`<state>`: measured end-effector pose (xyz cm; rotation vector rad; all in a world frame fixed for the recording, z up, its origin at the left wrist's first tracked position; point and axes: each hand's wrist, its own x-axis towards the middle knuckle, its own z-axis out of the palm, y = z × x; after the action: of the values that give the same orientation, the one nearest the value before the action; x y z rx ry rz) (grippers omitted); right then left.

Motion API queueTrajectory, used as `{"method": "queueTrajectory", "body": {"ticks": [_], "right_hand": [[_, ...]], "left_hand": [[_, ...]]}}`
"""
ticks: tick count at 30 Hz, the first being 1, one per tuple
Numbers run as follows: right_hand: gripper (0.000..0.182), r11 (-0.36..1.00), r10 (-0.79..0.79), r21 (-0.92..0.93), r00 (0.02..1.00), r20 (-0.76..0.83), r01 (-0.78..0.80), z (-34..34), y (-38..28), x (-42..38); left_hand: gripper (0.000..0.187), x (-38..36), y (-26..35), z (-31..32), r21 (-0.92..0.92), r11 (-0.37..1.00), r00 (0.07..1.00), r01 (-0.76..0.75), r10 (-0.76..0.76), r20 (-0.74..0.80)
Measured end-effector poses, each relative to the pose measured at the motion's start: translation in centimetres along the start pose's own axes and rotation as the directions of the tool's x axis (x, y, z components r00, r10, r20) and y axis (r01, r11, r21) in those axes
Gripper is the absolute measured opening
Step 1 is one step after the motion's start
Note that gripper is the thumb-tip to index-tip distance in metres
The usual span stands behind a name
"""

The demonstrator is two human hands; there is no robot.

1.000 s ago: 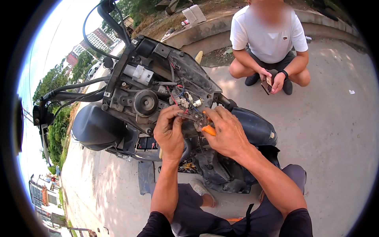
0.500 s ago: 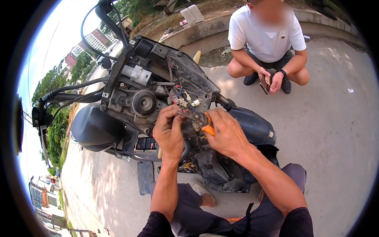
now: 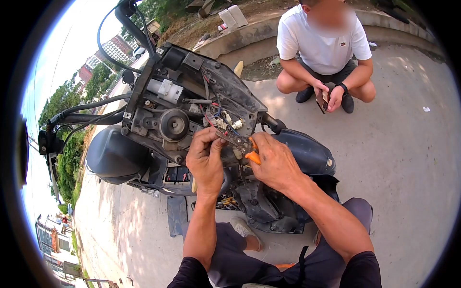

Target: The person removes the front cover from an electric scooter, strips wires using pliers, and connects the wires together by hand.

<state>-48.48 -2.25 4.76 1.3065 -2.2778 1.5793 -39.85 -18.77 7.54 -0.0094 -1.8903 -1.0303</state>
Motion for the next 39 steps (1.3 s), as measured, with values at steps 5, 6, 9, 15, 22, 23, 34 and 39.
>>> {"method": "queueTrajectory", "body": {"ticks": [5, 6, 9, 15, 22, 23, 34, 39], "right_hand": [[0.033, 0.999, 0.007, -0.043, 1.000, 0.024, -0.006, 0.1, 0.2, 0.0], [0.033, 0.998, 0.008, -0.058, 1.000, 0.026, -0.006, 0.1, 0.2, 0.0], [0.033, 0.996, 0.013, -0.089, 0.999, 0.042, -0.009, -0.1, 0.2, 0.0], [0.034, 0.993, -0.029, -0.117, 0.999, 0.042, 0.034, -0.8, 0.6, 0.3], [0.037, 0.978, 0.161, 0.097, 0.966, 0.203, -0.183, -1.3, 0.2, 0.9], [0.040, 0.934, 0.245, 0.180, 0.919, 0.309, -0.309, -1.2, 0.0, 0.8], [0.042, 0.945, 0.325, 0.031, 0.946, -0.012, -0.325, -3.6, 0.6, -0.3], [0.048, 0.968, 0.249, 0.003, 0.968, -0.037, -0.250, -2.4, 0.7, -1.1]], "left_hand": [[0.018, -0.1, -0.4, -0.2, 0.062, 0.998, 1.000, -0.007, 0.006, 0.027], [0.019, -0.1, 0.0, -0.2, 0.085, 0.996, 0.999, 0.008, -0.012, 0.039], [0.024, 0.6, 1.3, -0.5, 0.274, 0.955, 0.986, -0.111, 0.072, 0.150], [0.030, 1.4, 3.2, -1.4, 0.272, 0.962, 0.950, -0.016, -0.070, 0.306], [0.029, 2.2, 3.0, -1.3, 0.342, 0.939, 0.952, -0.028, -0.079, 0.297], [0.030, 2.2, 3.0, -1.1, 0.365, 0.930, 0.956, -0.041, -0.070, 0.285], [0.033, 1.3, 2.2, -0.5, 0.330, 0.943, 0.985, 0.041, -0.093, 0.143], [0.045, 0.6, 0.9, -1.9, 0.080, 0.996, 0.964, -0.049, 0.026, 0.266]]}}
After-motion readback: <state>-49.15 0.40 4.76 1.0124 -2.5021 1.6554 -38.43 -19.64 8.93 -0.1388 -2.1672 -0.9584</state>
